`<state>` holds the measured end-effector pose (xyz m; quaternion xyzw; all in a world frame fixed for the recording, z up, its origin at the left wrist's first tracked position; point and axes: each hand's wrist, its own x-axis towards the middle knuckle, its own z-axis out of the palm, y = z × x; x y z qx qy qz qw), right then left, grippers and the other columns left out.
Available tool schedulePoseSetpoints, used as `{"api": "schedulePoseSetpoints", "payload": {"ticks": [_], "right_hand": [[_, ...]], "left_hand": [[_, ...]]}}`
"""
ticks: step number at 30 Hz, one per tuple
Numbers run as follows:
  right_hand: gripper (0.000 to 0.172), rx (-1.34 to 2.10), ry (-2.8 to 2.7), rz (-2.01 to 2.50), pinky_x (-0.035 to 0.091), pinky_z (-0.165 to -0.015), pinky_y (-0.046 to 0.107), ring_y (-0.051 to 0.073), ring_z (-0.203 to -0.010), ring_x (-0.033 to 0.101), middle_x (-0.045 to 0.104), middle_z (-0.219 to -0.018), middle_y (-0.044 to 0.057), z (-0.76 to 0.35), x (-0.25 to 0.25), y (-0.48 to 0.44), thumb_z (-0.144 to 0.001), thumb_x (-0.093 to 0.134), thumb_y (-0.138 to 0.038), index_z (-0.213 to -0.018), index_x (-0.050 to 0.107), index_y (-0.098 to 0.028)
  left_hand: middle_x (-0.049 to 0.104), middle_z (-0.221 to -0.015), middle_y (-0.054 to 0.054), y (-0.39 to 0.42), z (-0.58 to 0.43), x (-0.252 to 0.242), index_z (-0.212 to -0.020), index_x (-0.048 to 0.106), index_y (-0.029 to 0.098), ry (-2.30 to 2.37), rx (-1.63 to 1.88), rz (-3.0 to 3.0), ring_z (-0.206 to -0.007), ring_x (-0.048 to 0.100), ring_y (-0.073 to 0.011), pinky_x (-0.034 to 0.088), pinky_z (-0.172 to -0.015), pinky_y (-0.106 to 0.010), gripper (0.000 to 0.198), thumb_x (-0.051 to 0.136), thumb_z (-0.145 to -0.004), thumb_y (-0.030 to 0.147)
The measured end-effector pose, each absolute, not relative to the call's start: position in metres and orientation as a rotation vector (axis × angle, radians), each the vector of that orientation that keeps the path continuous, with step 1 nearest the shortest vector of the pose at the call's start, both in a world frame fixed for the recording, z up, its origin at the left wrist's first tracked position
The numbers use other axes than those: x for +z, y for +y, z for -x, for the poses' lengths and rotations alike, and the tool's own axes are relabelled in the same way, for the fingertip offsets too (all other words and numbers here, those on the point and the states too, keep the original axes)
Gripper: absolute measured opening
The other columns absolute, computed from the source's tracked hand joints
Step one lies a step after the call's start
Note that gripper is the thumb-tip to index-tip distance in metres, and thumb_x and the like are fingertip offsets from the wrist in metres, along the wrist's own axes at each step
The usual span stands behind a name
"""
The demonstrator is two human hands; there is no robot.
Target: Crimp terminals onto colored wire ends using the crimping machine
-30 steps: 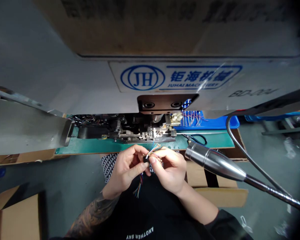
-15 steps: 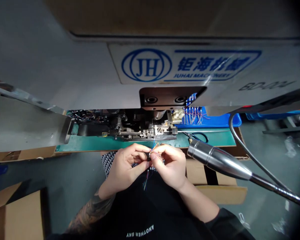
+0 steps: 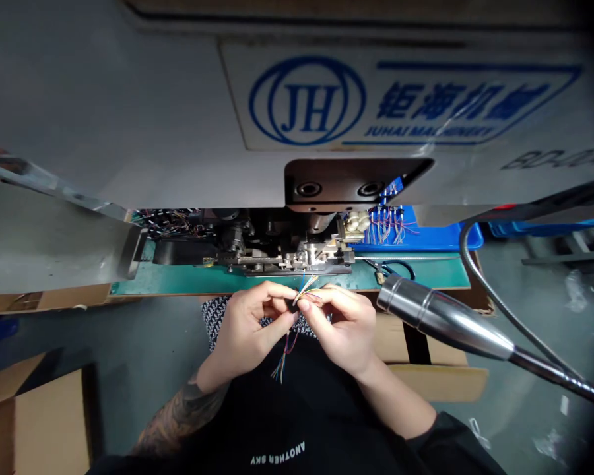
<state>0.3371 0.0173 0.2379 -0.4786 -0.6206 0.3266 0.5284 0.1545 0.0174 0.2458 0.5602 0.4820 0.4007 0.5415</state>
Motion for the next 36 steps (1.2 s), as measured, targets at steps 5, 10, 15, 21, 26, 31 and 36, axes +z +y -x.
{"api": "schedulePoseSetpoints", "payload": {"ticks": [5,10,15,21,26,31,36], "right_hand": [[0.012,0.853,-1.407,1.101,0.052,-0.047,0.026,0.013,-0.055,0.060,0.071,-0.068,-0.001,-0.3340,0.2408,0.0177,-0.097,0.074,-0.016,-0.087,0.076,-0.022],[0.013,0.803,-1.430,1.087,0.053,-0.049,0.025,0.013,-0.055,0.063,0.072,-0.069,-0.001,-0.3326,0.2400,0.0169,-0.096,0.074,-0.013,-0.086,0.075,-0.021],[0.016,0.781,-1.492,1.088,0.054,-0.052,0.026,0.013,-0.056,0.066,0.074,-0.069,-0.002,-0.3341,0.2396,0.0169,-0.098,0.072,-0.012,-0.086,0.074,-0.022],[0.018,0.771,-1.543,1.051,0.058,-0.056,0.027,0.013,-0.059,0.067,0.077,-0.074,-0.001,-0.3344,0.2414,0.0190,-0.100,0.070,-0.008,-0.091,0.077,-0.022],[0.013,0.774,-1.448,1.079,0.057,-0.054,0.027,0.013,-0.060,0.065,0.076,-0.077,-0.001,-0.3331,0.2381,0.0162,-0.095,0.074,-0.009,-0.097,0.077,-0.022],[0.015,0.774,-1.462,1.080,0.055,-0.051,0.029,0.014,-0.057,0.063,0.072,-0.070,-0.002,-0.3332,0.2385,0.0160,-0.097,0.072,-0.010,-0.092,0.075,-0.023],[0.019,0.777,-1.526,1.067,0.055,-0.049,0.028,0.013,-0.055,0.061,0.070,-0.066,-0.003,-0.3344,0.2428,0.0176,-0.100,0.069,-0.012,-0.088,0.075,-0.024]], "left_hand": [[0.069,-0.075,0.000,0.0209,-0.1540,0.2453,-0.104,0.074,0.018,0.972,0.894,-0.998,-0.062,0.070,-0.0139,0.064,-0.058,-0.025,0.018,0.084,-0.089,0.022],[0.068,-0.078,0.001,0.0215,-0.1554,0.2419,-0.103,0.073,0.018,0.933,0.922,-0.946,-0.062,0.067,-0.0124,0.064,-0.057,-0.024,0.020,0.087,-0.088,0.022],[0.069,-0.079,0.000,0.0204,-0.1540,0.2397,-0.105,0.073,0.019,0.945,0.918,-0.966,-0.065,0.069,-0.0129,0.063,-0.060,-0.023,0.019,0.085,-0.092,0.023],[0.068,-0.078,0.001,0.0204,-0.1532,0.2393,-0.106,0.072,0.018,0.950,0.932,-0.976,-0.065,0.070,-0.0131,0.064,-0.059,-0.023,0.021,0.086,-0.091,0.023],[0.067,-0.080,0.001,0.0194,-0.1529,0.2391,-0.106,0.073,0.019,0.954,0.937,-0.971,-0.066,0.069,-0.0124,0.063,-0.060,-0.023,0.019,0.086,-0.092,0.023],[0.069,-0.081,0.000,0.0190,-0.1526,0.2399,-0.106,0.074,0.018,0.981,0.938,-1.017,-0.068,0.068,-0.0127,0.061,-0.062,-0.023,0.018,0.085,-0.093,0.024],[0.069,-0.080,-0.001,0.0190,-0.1527,0.2399,-0.106,0.073,0.018,0.981,0.939,-1.023,-0.067,0.069,-0.0132,0.061,-0.061,-0.023,0.019,0.085,-0.092,0.024]]}}
